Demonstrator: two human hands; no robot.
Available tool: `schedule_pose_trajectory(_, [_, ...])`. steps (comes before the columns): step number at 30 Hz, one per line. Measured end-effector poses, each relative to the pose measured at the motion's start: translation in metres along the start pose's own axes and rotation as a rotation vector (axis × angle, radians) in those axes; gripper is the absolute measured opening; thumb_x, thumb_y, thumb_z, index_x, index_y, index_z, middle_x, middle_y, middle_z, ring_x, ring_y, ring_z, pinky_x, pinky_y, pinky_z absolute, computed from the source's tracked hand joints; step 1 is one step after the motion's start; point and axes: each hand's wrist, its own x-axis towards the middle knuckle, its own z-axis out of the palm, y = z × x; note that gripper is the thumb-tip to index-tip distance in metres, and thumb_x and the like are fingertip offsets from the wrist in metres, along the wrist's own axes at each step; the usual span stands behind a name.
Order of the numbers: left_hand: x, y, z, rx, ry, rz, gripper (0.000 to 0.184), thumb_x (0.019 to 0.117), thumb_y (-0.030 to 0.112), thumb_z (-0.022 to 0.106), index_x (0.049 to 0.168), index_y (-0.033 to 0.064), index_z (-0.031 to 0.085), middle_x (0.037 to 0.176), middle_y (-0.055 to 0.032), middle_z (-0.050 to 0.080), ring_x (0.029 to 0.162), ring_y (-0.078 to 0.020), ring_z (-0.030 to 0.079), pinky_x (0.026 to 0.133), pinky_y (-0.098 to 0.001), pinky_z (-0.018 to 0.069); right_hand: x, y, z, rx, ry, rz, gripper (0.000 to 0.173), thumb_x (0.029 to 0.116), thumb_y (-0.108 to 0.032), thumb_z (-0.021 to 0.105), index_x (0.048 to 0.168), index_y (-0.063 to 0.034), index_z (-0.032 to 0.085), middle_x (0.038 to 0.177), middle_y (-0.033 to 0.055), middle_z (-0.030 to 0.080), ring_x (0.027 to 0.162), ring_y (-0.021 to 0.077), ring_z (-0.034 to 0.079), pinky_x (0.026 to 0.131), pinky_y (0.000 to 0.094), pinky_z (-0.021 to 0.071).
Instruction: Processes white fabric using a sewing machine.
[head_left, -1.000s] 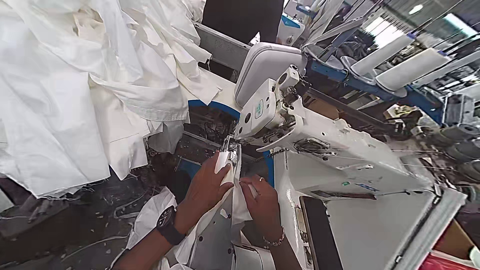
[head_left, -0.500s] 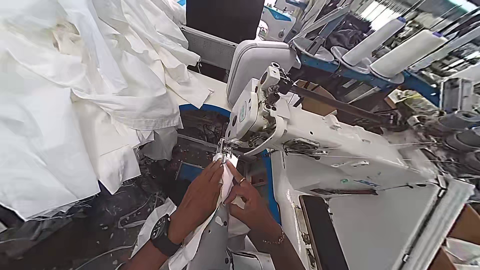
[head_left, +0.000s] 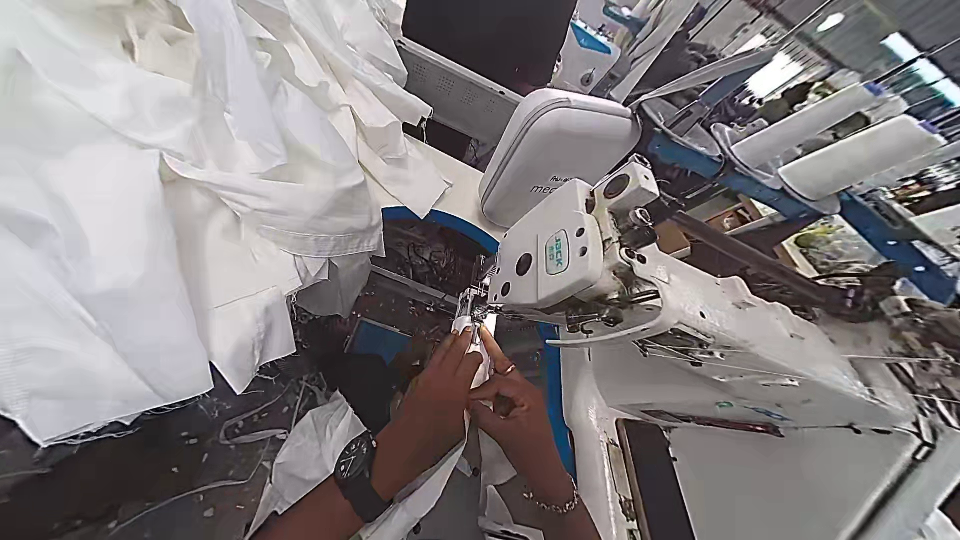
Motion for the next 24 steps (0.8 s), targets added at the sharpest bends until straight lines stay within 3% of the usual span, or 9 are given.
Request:
schedule_pose_trajectory(7, [0.005, -0.004, 0.002, -0.08, 0.04, -0.107, 0.028, 0.0918, -0.004, 0.056, 0.118, -0.0107, 0.063, 0.14, -0.0292, 0.058, 0.123, -0.0406, 0.064, 0.1, -0.0485, 0.0543, 0.0, -0.005, 0.023, -0.256, 0.192, -0.023, 0.012, 0.082, -0.013, 0.069, 0.079, -0.0031, 0.075, 0.135, 0.0214, 0.063, 0.065, -0.0061, 0.051, 0.055, 0.0124, 0.0402])
schedule_pose_trajectory(9, [0.015, -0.01, 0.008, -0.078, 0.084, -0.084, 0.024, 0.0915, -0.005, 0.053, 0.113, -0.0116, 0.061, 0.134, -0.0307, 0.061, 0.117, -0.0428, 0.066, 0.096, -0.0525, 0.0545, 0.004, -0.011, 0.029, -0.438, 0.27, -0.059, 0.013, 0.085, -0.014, 0.069, 0.088, -0.0029, 0.076, 0.126, 0.02, 0.067, 0.07, 0.0078, 0.059, 0.059, 0.0236, 0.0472])
schedule_pose_trajectory(11, [0.025, -0.015, 0.006, -0.07, 0.097, -0.078, 0.021, 0.0898, -0.003, 0.054, 0.107, -0.0107, 0.062, 0.119, -0.0307, 0.065, 0.109, -0.0445, 0.066, 0.092, -0.0548, 0.0537, 0.0, -0.026, 0.027, -0.565, 0.278, -0.005, 0.018, 0.089, -0.014, 0.069, 0.097, 0.0, 0.077, 0.104, 0.0195, 0.071, 0.082, 0.0272, 0.07, 0.069, 0.0418, 0.0566])
schedule_pose_trajectory(13, [0.023, -0.008, -0.022, -0.128, -0.11, -0.185, 0.028, 0.0972, 0.011, 0.059, 0.116, -0.0093, 0.064, 0.102, -0.0227, 0.067, 0.096, -0.0348, 0.066, 0.088, -0.0504, 0.0531, -0.018, -0.058, 0.009, -0.676, 0.107, 0.198, 0.025, 0.0949, -0.014, 0.065, 0.11, 0.0034, 0.074, 0.096, 0.021, 0.073, 0.09, 0.0361, 0.072, 0.08, 0.0534, 0.0552])
schedule_pose_trajectory(15, [0.009, 0.007, -0.064, -0.245, -0.522, -0.331, 0.039, 0.1057, 0.029, 0.054, 0.128, -0.0032, 0.058, 0.089, -0.0126, 0.063, 0.08, -0.0222, 0.059, 0.078, -0.0419, 0.0497, -0.042, -0.069, -0.018, -0.75, -0.119, 0.361, 0.028, 0.0953, -0.012, 0.065, 0.116, 0.0058, 0.072, 0.1, 0.0238, 0.073, 0.095, 0.0404, 0.071, 0.087, 0.0592, 0.0525])
schedule_pose_trajectory(17, [-0.023, 0.032, -0.086, -0.211, -0.735, -0.351, 0.038, 0.1044, 0.02, 0.059, 0.133, -0.0052, 0.057, 0.099, -0.0238, 0.068, 0.091, -0.0363, 0.067, 0.087, -0.054, 0.0516, -0.069, -0.035, -0.049, -0.664, -0.38, 0.472, 0.024, 0.0954, -0.016, 0.066, 0.102, 0.007, 0.071, 0.088, 0.0213, 0.07, 0.085, 0.0352, 0.068, 0.082, 0.0566, 0.0517])
schedule_pose_trajectory(19, [-0.054, 0.046, -0.085, -0.082, -0.517, -0.215, 0.025, 0.1016, 0.009, 0.057, 0.117, -0.0076, 0.066, 0.085, -0.0248, 0.069, 0.079, -0.0411, 0.07, 0.076, -0.0572, 0.0532, -0.079, 0.008, -0.073, -0.491, -0.617, 0.458, 0.022, 0.095, -0.02, 0.068, 0.092, 0.002, 0.072, 0.077, 0.0089, 0.069, 0.072, 0.0174, 0.065, 0.072, 0.0419, 0.0538])
schedule_pose_trajectory(22, [-0.076, 0.037, -0.059, -0.028, -0.14, -0.051, 0.023, 0.0984, 0.01, 0.054, 0.097, -0.0034, 0.072, 0.069, -0.0152, 0.066, 0.059, -0.0303, 0.066, 0.059, -0.0482, 0.0531, -0.075, -0.046, -0.062, -0.686, -0.759, 0.216, 0.029, 0.0966, -0.019, 0.066, 0.085, 0.0078, 0.07, 0.077, 0.021, 0.068, 0.077, 0.0362, 0.066, 0.075, 0.0572, 0.049])
schedule_pose_trajectory(24, [-0.077, 0.035, -0.041, -0.007, -0.034, -0.02, 0.025, 0.0974, 0.013, 0.053, 0.092, -0.0016, 0.072, 0.067, -0.0133, 0.066, 0.058, -0.0288, 0.067, 0.056, -0.0473, 0.0534, -0.082, -0.103, -0.027, -0.931, -0.665, -0.136, 0.022, 0.0901, -0.015, 0.068, 0.076, 0.001, 0.069, 0.066, 0.0162, 0.065, 0.065, 0.035, 0.069, 0.057, 0.0527, 0.0526])
